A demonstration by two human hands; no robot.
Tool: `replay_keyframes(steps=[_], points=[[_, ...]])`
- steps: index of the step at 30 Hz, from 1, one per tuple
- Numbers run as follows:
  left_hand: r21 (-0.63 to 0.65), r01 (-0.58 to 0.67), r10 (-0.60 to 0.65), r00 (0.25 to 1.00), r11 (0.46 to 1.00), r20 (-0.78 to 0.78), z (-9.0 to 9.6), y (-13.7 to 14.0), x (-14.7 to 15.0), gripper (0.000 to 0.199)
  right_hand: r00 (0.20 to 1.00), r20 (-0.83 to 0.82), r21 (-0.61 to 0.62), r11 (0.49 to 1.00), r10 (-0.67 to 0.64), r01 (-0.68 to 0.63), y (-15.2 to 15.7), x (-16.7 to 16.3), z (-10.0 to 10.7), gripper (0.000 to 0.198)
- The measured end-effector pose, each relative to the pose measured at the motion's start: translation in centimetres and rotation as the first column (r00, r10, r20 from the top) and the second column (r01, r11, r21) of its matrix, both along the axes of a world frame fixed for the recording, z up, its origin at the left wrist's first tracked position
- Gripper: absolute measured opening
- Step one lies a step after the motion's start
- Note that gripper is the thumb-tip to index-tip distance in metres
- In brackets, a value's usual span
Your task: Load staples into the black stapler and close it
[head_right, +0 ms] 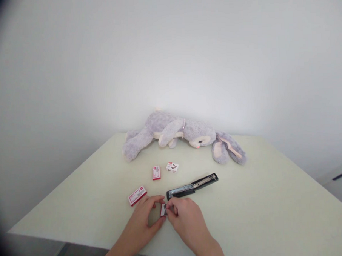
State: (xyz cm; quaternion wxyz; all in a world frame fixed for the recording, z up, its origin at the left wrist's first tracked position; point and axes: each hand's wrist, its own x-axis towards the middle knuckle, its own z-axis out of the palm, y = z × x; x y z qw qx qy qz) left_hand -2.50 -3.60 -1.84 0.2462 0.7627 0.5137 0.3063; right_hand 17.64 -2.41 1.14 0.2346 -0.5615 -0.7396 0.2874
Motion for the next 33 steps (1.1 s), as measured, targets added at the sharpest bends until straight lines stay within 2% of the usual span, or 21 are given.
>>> replay_keyframes(steps=[11,25,33], points=[[-0.015,-0.003,0.004,0.999,1.000,0.033,0.7,0.0,0.2,0.044,0.997,0.081,-0.053,0.999,0.005,-0.001,0.4,0.2,-0.1,0.017],[-0.007,0.001,-0.001,1.000,1.000,0.020,0.5,0.0,0.1,0.040,0.999,0.055,-0.090,0.996,-0.003,0.008,0.9,0.1,-0.3,0.017],[-0.010,0.010,-0.010,1.000,1.000,0.008,0.7,0.0,0.1,0.040,1.000,-0.024,-0.049,0.999,0.008,-0.009,0.4,1.1,1.0,0.017]])
